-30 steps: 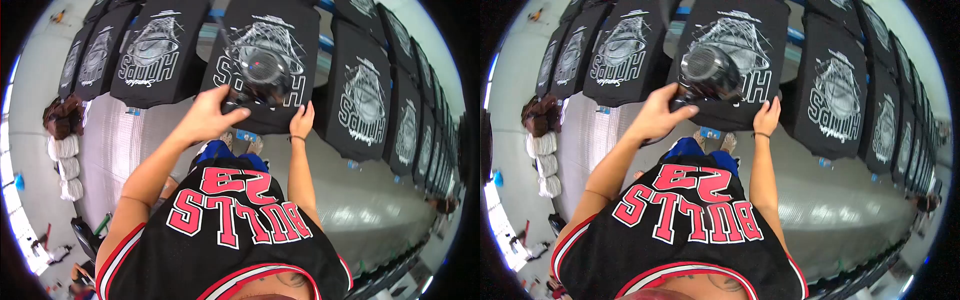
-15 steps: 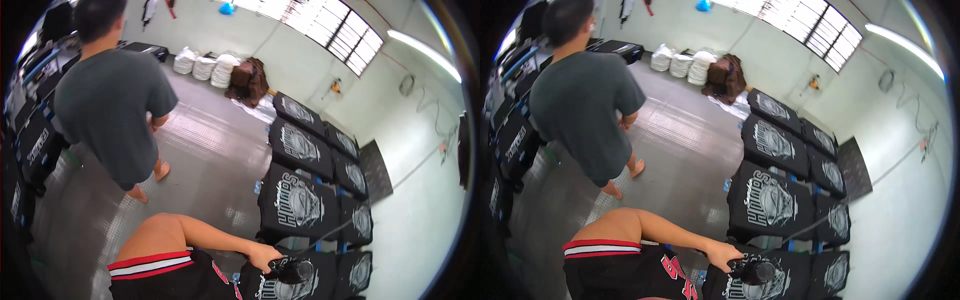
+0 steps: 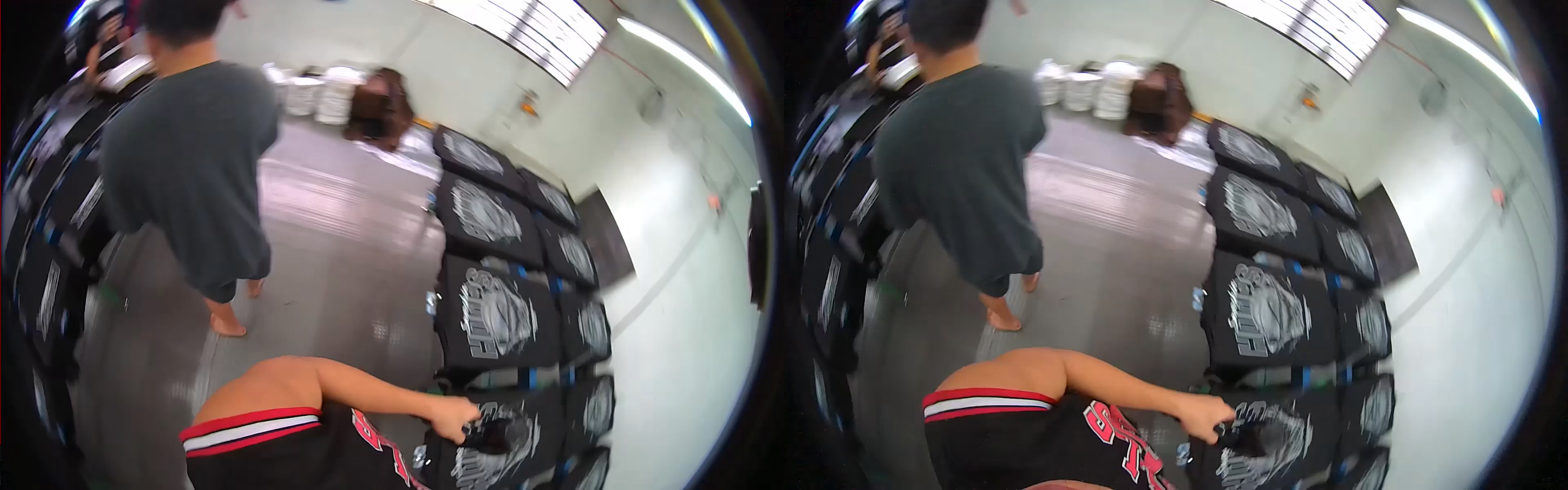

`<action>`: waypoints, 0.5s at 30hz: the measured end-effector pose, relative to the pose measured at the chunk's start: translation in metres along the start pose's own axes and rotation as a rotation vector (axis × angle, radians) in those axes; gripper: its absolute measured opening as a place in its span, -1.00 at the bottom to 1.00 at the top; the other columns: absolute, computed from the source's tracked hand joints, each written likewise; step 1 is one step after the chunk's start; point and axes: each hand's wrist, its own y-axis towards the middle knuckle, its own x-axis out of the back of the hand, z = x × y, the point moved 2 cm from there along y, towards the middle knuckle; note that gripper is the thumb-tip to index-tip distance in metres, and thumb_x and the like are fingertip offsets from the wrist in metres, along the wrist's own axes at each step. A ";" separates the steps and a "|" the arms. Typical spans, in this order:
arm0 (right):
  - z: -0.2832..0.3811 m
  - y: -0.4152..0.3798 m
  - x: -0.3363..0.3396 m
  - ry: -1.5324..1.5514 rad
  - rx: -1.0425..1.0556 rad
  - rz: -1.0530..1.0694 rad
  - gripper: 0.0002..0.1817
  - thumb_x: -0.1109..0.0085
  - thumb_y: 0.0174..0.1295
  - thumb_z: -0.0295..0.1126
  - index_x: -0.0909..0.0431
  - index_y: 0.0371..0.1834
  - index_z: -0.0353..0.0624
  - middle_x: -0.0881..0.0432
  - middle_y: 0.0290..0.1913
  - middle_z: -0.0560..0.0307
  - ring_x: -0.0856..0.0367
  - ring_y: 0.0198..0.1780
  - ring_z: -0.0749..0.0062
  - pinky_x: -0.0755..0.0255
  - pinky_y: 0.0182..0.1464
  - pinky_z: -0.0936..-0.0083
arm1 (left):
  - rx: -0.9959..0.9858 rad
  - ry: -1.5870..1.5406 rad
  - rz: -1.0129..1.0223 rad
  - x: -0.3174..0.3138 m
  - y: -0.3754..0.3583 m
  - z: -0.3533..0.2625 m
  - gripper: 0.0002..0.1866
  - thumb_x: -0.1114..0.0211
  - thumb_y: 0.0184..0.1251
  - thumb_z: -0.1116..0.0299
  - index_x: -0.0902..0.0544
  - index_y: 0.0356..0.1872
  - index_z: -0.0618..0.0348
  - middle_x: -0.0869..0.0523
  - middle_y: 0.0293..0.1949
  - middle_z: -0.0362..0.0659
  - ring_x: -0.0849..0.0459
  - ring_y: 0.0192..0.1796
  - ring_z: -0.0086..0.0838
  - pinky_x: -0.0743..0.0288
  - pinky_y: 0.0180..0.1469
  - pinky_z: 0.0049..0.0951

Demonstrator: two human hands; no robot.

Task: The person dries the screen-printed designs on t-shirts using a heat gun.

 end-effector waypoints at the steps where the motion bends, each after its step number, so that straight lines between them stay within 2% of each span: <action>1: 0.017 0.018 0.004 -0.037 -0.090 -0.021 -0.01 -0.38 0.09 0.16 -0.29 0.43 -0.34 -0.45 0.34 -0.39 -0.48 0.33 -0.17 -0.28 0.40 0.15 | 0.013 -0.093 0.022 0.009 -0.006 -0.004 -0.51 -0.40 -0.04 0.23 -0.61 -0.12 0.40 -0.71 -0.17 0.26 -0.71 -0.03 0.09 -0.58 -0.01 -0.06; 2: 0.042 0.019 0.019 0.834 -0.263 0.281 -0.45 0.04 0.46 -0.28 -0.36 0.34 -0.55 -0.48 0.28 -0.50 -0.47 0.33 -0.23 -0.32 0.40 0.14 | -0.019 -0.015 -0.019 -0.003 0.000 0.013 -0.50 -0.34 0.02 0.23 -0.59 -0.04 0.38 -0.72 -0.19 0.22 -0.71 -0.07 0.07 -0.58 -0.02 -0.08; 3: 0.075 0.011 0.072 0.307 -0.232 0.347 -0.41 0.05 0.47 -0.25 -0.29 0.38 -0.57 -0.44 0.32 -0.50 -0.42 0.36 -0.26 -0.24 0.45 0.13 | 0.026 0.039 0.002 0.009 -0.005 -0.001 -0.48 -0.34 0.04 0.19 -0.59 -0.01 0.36 -0.71 -0.19 0.23 -0.71 -0.08 0.07 -0.58 -0.02 -0.08; 5: 0.079 0.011 0.088 0.314 -0.288 0.412 -0.37 0.00 0.44 -0.23 -0.26 0.43 -0.51 -0.41 0.38 -0.39 -0.36 0.43 -0.16 -0.22 0.47 0.23 | 0.095 0.006 -0.009 0.019 -0.008 -0.015 -0.49 -0.35 0.05 0.15 -0.59 -0.05 0.35 -0.70 -0.22 0.25 -0.71 -0.09 0.08 -0.58 -0.03 -0.07; 6: 0.071 0.008 0.081 0.261 -0.285 0.394 -0.38 -0.01 0.43 -0.22 -0.28 0.43 -0.46 -0.40 0.39 -0.37 -0.35 0.44 -0.12 -0.22 0.47 0.26 | -0.062 0.038 -0.090 0.013 0.000 0.001 -0.49 -0.36 0.06 0.15 -0.58 -0.06 0.36 -0.70 -0.23 0.25 -0.72 -0.10 0.05 -0.58 -0.05 -0.09; 7: 0.073 0.008 0.084 0.243 -0.339 0.399 -0.38 -0.04 0.42 -0.22 -0.31 0.43 -0.41 -0.41 0.40 -0.34 -0.38 0.42 -0.12 -0.23 0.46 0.25 | 0.060 0.053 0.029 0.022 0.005 -0.011 -0.48 -0.38 0.07 0.15 -0.58 -0.06 0.38 -0.70 -0.22 0.24 -0.72 -0.09 0.04 -0.58 -0.04 -0.11; 9: 0.081 0.005 0.095 0.181 -0.319 0.338 -0.40 -0.12 0.37 -0.24 -0.37 0.40 -0.37 -0.45 0.38 -0.29 -0.40 0.41 -0.11 -0.24 0.44 0.22 | 0.114 0.011 0.100 0.020 0.010 -0.018 -0.48 -0.39 0.07 0.14 -0.58 -0.07 0.38 -0.70 -0.23 0.24 -0.71 -0.09 0.04 -0.58 -0.04 -0.10; 11: 0.136 0.014 0.172 0.460 -0.096 0.042 -0.34 -0.26 0.27 -0.24 -0.37 0.40 -0.34 -0.40 0.44 -0.21 -0.34 0.46 -0.05 -0.18 0.46 0.17 | -0.043 0.116 0.051 0.007 0.011 -0.024 -0.52 -0.38 0.05 0.20 -0.57 -0.11 0.40 -0.70 -0.27 0.22 -0.71 -0.12 0.04 -0.57 -0.07 -0.13; 13: 0.205 0.033 0.264 0.789 0.195 0.014 -0.15 -0.41 0.14 -0.19 -0.27 0.47 -0.29 -0.37 0.47 -0.12 -0.25 0.51 0.03 -0.08 0.49 0.17 | -0.139 0.070 0.092 -0.002 0.015 -0.043 -0.54 -0.37 0.03 0.22 -0.58 -0.12 0.39 -0.70 -0.28 0.20 -0.71 -0.14 0.04 -0.57 -0.08 -0.12; 15: 0.265 0.067 0.350 0.993 0.542 0.149 0.07 -0.53 -0.03 -0.20 -0.12 0.55 -0.26 -0.34 0.48 -0.01 -0.18 0.54 0.12 0.00 0.51 0.27 | -0.223 0.035 0.180 -0.008 0.020 -0.070 -0.55 -0.39 0.01 0.23 -0.59 -0.13 0.38 -0.70 -0.29 0.18 -0.70 -0.17 0.03 -0.56 -0.10 -0.12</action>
